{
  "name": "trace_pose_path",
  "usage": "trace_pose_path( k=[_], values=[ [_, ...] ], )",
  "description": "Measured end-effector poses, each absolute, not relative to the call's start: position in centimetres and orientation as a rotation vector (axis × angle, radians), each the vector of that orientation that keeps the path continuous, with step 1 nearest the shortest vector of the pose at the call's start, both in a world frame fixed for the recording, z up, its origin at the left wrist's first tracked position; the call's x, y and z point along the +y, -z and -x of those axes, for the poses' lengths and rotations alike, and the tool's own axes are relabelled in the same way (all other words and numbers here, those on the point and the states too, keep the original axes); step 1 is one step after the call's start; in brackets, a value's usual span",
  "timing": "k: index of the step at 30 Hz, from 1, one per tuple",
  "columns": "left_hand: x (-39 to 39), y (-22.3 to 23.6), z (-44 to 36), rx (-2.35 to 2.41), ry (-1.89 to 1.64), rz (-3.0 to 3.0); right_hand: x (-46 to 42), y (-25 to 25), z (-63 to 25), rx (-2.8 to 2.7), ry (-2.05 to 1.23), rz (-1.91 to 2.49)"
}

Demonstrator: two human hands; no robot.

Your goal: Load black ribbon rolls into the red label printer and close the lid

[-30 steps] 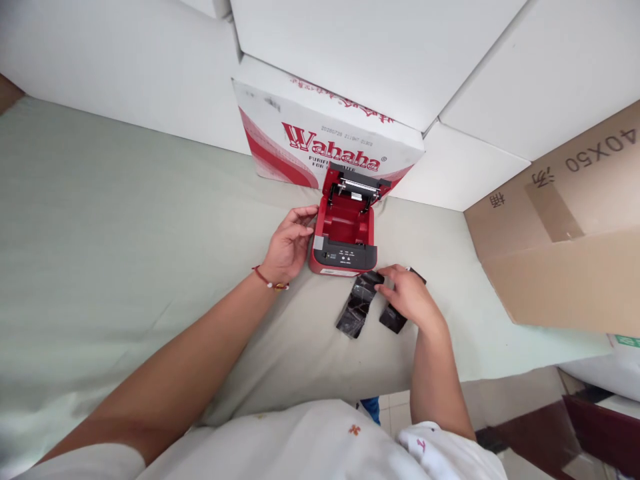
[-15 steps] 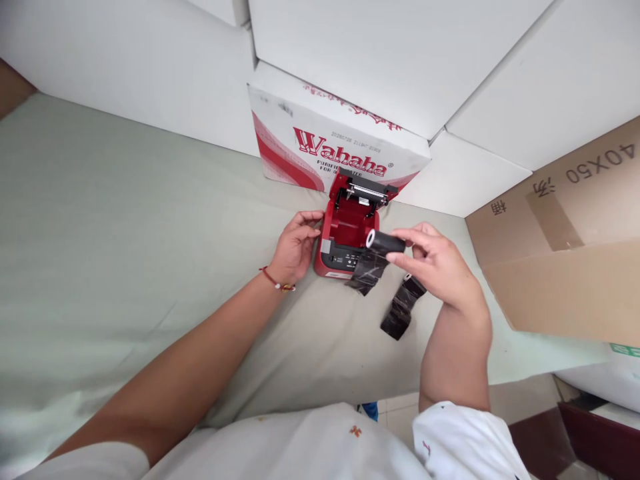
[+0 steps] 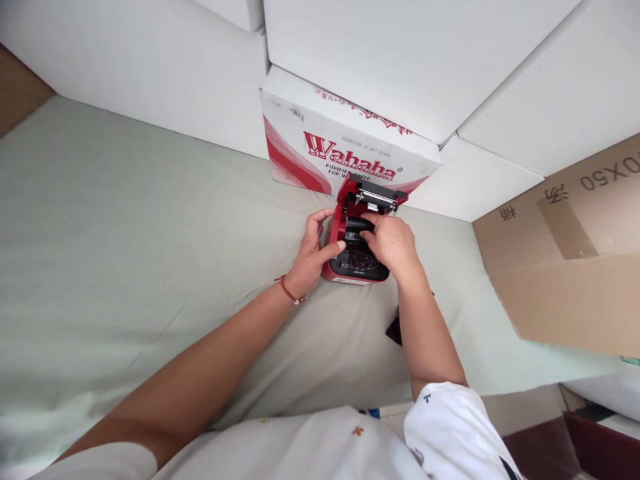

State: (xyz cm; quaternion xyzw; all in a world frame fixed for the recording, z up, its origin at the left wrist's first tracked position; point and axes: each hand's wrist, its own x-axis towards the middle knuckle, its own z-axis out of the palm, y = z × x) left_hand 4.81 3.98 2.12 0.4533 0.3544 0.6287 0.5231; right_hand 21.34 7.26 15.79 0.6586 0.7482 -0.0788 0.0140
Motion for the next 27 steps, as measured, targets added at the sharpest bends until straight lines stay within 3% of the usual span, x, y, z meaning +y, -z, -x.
trace_pose_path(
  k=[10, 15, 21, 27],
  values=[
    [2.7, -1.9, -4.7, 1.086, -1.751, -1.796, 6.8, -16.1, -20.1, 2.163, 0.099, -2.042],
    [0.2, -3.1, -5.3, 0.971, -1.799, -2.238, 6.9, -15.5, -20.3, 2.204, 0.070, -2.056],
    [-1.9, -4.2, -5.9, 1.125, -1.629, -2.412, 5.8, -16.9, -21.8, 2.685, 0.506, -2.127],
    [-3.3, -4.3, -4.9, 1.145, -1.432, -2.453, 8.1, -17.8, -23.9, 3.149, -0.078, -2.175]
  ],
)
